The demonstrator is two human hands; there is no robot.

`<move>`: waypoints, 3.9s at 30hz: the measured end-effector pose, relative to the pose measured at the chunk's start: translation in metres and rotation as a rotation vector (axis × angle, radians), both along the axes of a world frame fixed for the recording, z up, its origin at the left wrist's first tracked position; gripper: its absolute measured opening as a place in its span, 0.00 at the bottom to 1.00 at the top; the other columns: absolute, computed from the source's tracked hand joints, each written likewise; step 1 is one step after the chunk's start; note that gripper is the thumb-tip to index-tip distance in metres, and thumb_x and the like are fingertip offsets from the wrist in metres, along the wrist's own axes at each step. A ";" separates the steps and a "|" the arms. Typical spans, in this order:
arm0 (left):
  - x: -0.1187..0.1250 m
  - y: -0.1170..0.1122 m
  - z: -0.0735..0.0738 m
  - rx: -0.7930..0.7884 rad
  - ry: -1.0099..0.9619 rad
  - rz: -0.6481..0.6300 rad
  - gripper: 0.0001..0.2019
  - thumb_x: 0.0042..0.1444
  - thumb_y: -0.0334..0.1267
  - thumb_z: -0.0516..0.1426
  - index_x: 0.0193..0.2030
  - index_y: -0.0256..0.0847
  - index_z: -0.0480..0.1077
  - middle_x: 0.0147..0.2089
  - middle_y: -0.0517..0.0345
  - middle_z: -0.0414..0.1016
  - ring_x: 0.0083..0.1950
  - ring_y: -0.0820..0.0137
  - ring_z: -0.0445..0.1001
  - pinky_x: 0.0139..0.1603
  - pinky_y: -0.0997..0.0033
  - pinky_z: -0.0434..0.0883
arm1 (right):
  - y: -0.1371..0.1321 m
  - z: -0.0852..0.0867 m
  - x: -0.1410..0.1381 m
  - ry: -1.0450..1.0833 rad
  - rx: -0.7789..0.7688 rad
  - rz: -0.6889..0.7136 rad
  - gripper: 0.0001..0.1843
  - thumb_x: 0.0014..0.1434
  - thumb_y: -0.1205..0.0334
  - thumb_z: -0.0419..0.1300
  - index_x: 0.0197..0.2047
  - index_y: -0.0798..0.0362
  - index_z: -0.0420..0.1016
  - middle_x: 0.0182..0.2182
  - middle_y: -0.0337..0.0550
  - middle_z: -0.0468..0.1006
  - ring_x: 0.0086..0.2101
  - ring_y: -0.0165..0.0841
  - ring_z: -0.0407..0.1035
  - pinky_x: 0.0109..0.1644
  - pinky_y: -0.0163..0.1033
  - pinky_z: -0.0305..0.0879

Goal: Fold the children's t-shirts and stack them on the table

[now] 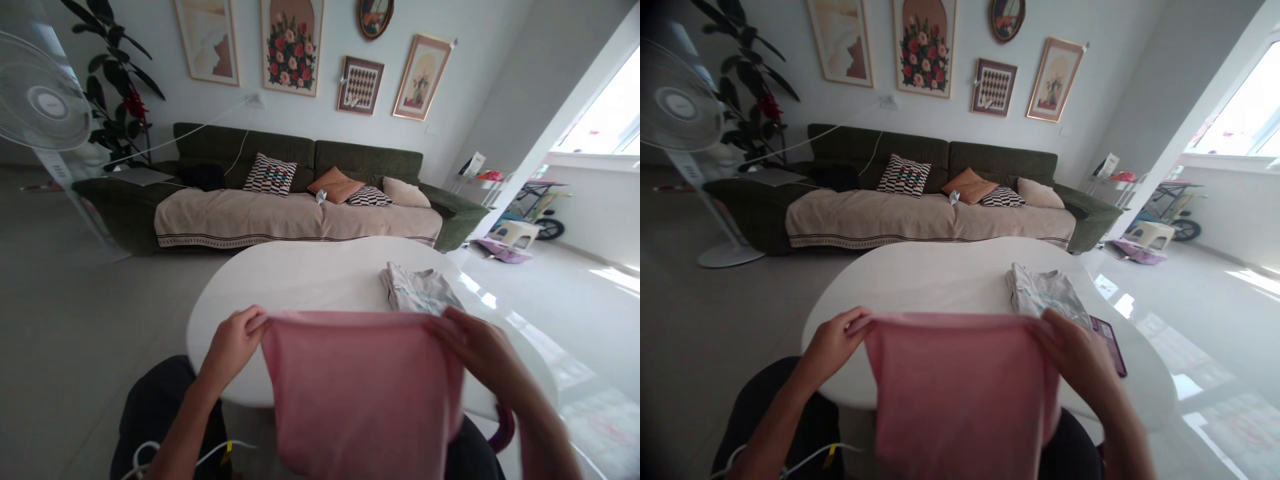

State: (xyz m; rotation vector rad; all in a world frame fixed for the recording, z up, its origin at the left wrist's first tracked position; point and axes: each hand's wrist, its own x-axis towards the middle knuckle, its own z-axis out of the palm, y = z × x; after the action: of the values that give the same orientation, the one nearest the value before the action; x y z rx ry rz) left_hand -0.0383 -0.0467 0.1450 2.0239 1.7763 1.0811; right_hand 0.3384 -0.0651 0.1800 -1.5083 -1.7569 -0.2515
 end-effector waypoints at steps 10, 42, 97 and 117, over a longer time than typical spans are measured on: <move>0.048 0.022 0.073 0.782 -0.643 0.071 0.07 0.54 0.32 0.51 0.41 0.39 0.63 0.46 0.54 0.71 0.49 0.70 0.69 0.49 0.69 0.67 | 0.006 0.044 -0.041 0.193 0.803 -0.318 0.05 0.54 0.63 0.55 0.36 0.53 0.67 0.38 0.50 0.72 0.40 0.39 0.68 0.42 0.44 0.64; 0.042 0.076 -0.164 -0.185 0.538 0.267 0.23 0.56 0.46 0.48 0.57 0.45 0.60 0.61 0.47 0.57 0.62 0.52 0.51 0.56 0.43 0.51 | 0.053 -0.193 -0.051 -0.312 -0.719 -0.261 0.31 0.60 0.53 0.42 0.63 0.61 0.49 0.61 0.51 0.49 0.60 0.45 0.41 0.59 0.56 0.44; 0.065 0.195 -0.171 -0.216 0.474 0.060 0.29 0.55 0.55 0.44 0.63 0.54 0.47 0.67 0.54 0.42 0.65 0.43 0.36 0.56 0.34 0.39 | 0.281 -0.159 -0.051 -0.182 -0.703 -0.395 0.28 0.62 0.58 0.36 0.63 0.62 0.47 0.61 0.61 0.48 0.60 0.50 0.39 0.55 0.62 0.41; 0.065 0.196 -0.175 -0.223 0.487 0.076 0.29 0.55 0.55 0.43 0.63 0.54 0.47 0.67 0.56 0.42 0.65 0.45 0.35 0.58 0.36 0.37 | 0.298 -0.192 -0.174 -0.421 -0.619 0.421 0.26 0.63 0.51 0.36 0.63 0.42 0.45 0.63 0.37 0.43 0.62 0.35 0.34 0.60 0.51 0.36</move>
State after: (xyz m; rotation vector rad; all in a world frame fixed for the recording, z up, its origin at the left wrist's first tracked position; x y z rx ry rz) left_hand 0.0268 0.1493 -0.0303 2.2185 2.0982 0.3933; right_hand 0.1645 0.2329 -0.0122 -1.5066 -2.6094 0.2337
